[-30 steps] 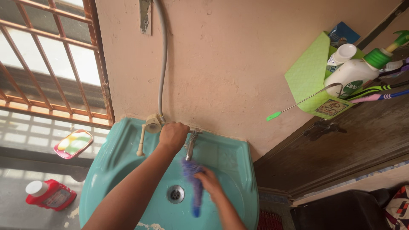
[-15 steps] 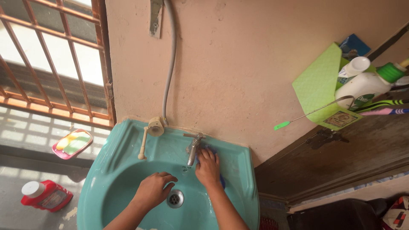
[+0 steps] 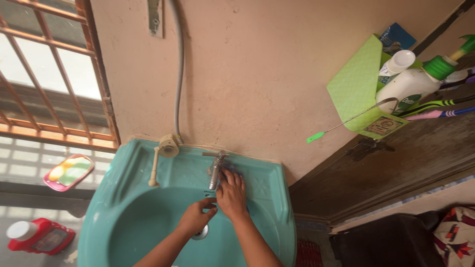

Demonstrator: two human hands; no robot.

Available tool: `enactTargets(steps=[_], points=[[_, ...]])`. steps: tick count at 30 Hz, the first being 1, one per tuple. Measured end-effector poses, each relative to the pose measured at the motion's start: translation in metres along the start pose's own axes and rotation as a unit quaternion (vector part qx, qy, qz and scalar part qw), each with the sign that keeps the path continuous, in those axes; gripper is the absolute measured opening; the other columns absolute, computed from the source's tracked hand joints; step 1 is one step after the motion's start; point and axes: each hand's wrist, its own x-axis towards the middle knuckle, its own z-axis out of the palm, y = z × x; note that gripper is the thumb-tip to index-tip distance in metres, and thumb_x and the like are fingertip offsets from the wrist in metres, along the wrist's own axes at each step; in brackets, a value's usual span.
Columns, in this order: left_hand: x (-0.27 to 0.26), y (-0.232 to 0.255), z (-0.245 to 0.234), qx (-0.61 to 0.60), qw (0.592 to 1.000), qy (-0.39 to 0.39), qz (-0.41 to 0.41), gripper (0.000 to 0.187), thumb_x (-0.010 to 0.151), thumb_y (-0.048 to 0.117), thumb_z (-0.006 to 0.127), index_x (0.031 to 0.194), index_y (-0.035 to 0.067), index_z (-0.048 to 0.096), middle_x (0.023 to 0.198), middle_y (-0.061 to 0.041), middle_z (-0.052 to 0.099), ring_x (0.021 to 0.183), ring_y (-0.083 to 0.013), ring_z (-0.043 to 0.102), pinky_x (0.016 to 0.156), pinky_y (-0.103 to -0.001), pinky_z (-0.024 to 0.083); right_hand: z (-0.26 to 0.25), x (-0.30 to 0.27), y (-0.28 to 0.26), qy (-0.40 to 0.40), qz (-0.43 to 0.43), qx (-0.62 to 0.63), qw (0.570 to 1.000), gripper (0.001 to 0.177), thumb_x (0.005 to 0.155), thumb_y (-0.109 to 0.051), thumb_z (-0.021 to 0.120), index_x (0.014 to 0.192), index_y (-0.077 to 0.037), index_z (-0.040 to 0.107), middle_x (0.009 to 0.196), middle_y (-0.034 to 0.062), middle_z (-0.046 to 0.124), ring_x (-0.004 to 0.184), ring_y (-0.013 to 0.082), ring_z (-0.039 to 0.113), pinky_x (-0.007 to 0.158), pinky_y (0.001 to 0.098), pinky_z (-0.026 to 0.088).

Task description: The person applies liquid cleaner from a bottle onto the surface of a sink and then uses a cloth to scrub the basin, the faucet, and the surrounding edges.

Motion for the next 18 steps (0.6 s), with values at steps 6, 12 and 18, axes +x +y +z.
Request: enactTargets(steps=[6, 12, 18], points=[[0.032, -0.015, 0.078, -0.218, 0.960, -0.123, -0.127, 0.060, 0.095, 0.029, 0.060, 0.153, 0.025, 0.045, 0.145, 0.001, 0.062, 0.112, -0.0217, 0.066, 0.092, -0.044, 0.055, -0.010, -0.016, 0.060, 0.026, 0.118, -0.109, 0.987, 0.047, 0.087, -0.021, 0.061, 0.131, -0.006, 0.063, 0.141, 0.0139, 0.056, 0.130, 0.0352, 0.050, 0.110, 0.0528, 0.036], [0.033, -0.018, 0.092, -0.287, 0.932, -0.125, -0.183, 0.058, 0.098, 0.029, 0.048, 0.156, 0.028, 0.040, 0.151, 0.003, 0.057, 0.122, -0.0228, 0.065, 0.097, -0.047, 0.053, 0.015, -0.004, 0.019, -0.003, 0.040, 0.015, 0.999, 0.040, 0.095, -0.019, 0.056, 0.132, -0.009, 0.065, 0.145, 0.0110, 0.057, 0.135, 0.0333, 0.050, 0.114, 0.0515, 0.035], [0.018, 0.002, 0.067, -0.319, 0.926, -0.094, -0.178, 0.058, 0.098, 0.031, 0.052, 0.155, 0.030, 0.040, 0.150, 0.002, 0.059, 0.121, -0.0246, 0.065, 0.100, -0.044, 0.051, 0.005, -0.024, 0.077, 0.009, 0.147, -0.072, 0.987, 0.043, 0.092, -0.018, 0.055, 0.133, -0.008, 0.063, 0.145, 0.0128, 0.054, 0.132, 0.0345, 0.049, 0.112, 0.0525, 0.034]])
